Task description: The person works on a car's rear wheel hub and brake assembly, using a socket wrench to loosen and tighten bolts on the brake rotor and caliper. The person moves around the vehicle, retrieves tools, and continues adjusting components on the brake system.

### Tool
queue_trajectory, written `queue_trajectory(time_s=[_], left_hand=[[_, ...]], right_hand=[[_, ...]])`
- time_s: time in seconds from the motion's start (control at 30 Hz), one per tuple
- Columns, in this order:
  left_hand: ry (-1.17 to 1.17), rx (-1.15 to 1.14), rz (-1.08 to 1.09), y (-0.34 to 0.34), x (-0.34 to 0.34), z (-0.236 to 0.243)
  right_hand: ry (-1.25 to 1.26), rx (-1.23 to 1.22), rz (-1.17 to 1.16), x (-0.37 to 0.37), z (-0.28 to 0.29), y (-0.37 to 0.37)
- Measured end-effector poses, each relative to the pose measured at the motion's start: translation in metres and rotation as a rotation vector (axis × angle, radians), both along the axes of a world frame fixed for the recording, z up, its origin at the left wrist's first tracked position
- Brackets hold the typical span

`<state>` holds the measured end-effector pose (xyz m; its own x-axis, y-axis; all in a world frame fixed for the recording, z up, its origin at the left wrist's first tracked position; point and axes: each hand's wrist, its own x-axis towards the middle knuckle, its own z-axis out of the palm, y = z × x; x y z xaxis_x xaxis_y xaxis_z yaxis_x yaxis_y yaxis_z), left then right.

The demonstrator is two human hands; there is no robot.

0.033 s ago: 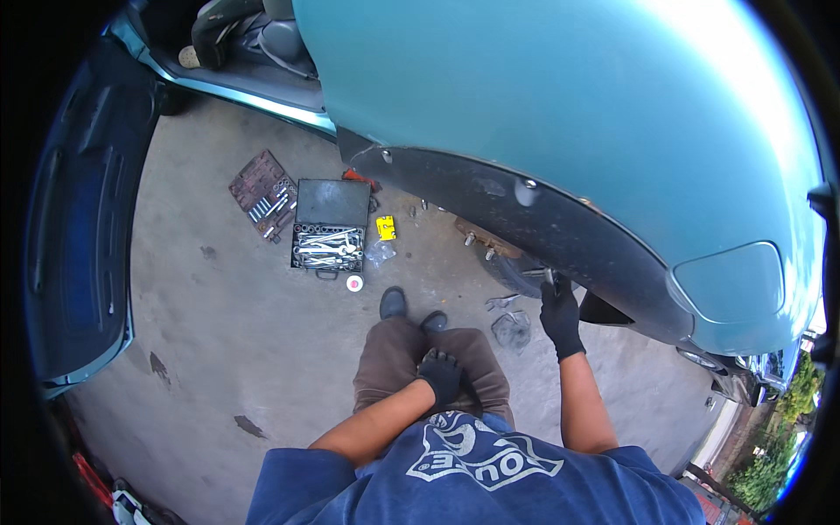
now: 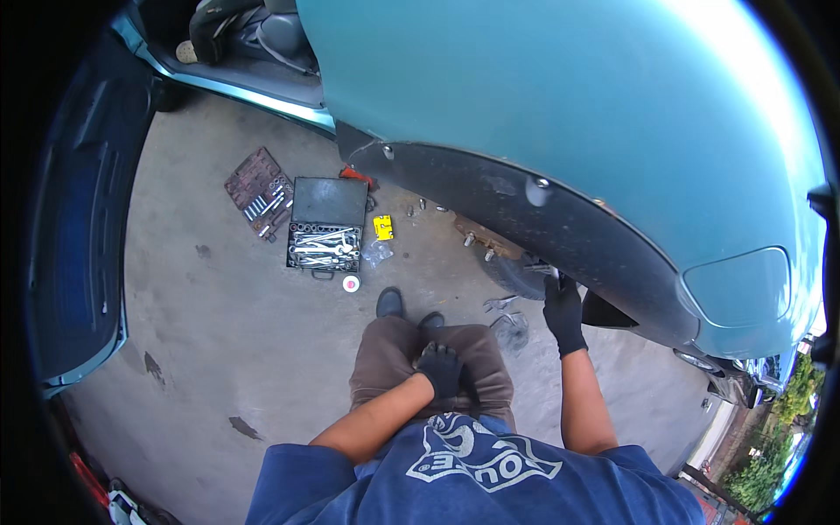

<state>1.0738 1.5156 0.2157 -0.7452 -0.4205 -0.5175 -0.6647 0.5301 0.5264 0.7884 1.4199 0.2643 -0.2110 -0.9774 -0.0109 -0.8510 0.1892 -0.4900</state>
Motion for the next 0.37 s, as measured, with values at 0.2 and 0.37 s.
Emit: queue_trajectory(time_s=[0.2, 0.37], left_hand=[[0.387, -0.188, 0.537, -0.162, -0.037, -0.107], [0.744, -0.468, 0.604, -0.306, -0.107, -0.184]], right_hand=[[0.316, -0.289, 0.249, -0.040, -0.088, -0.058], [0.019, -0.092, -0.036, -0.062, -0.112, -0.086]])
